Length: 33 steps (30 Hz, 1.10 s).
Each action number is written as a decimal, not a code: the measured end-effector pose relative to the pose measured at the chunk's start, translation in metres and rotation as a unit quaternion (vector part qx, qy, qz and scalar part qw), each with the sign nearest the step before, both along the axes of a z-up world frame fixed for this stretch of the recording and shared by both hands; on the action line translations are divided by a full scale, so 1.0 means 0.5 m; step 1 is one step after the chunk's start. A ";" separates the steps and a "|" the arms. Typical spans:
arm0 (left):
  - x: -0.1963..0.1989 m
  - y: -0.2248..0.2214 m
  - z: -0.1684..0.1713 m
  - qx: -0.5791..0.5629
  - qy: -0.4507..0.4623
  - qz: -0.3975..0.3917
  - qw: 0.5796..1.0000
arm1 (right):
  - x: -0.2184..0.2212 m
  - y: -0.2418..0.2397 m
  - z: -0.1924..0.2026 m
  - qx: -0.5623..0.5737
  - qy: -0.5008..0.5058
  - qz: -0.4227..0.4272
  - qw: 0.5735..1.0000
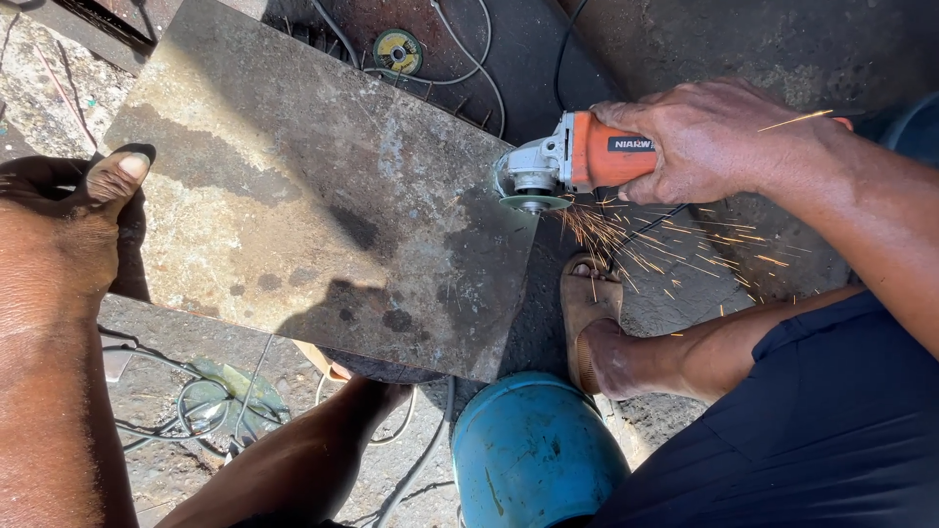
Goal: Using a handheld angle grinder to cut or grind the edge of a metal plate while holding it by hand.
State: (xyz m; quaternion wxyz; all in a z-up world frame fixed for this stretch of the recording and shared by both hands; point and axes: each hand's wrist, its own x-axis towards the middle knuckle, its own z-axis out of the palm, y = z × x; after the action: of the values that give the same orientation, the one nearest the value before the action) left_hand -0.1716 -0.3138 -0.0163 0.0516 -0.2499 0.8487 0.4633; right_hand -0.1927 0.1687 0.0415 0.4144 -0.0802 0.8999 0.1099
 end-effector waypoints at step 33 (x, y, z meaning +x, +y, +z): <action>-0.030 -0.018 -0.040 0.011 0.013 0.028 0.999 | 0.006 0.084 -0.066 -0.003 0.081 0.134 0.988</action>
State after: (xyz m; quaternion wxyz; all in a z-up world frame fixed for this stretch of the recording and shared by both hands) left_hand -0.1868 -0.3229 -0.0361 0.0305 -0.2670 0.8369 0.4768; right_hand -0.1897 0.2110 0.0085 0.3212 -0.1919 0.9120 0.1682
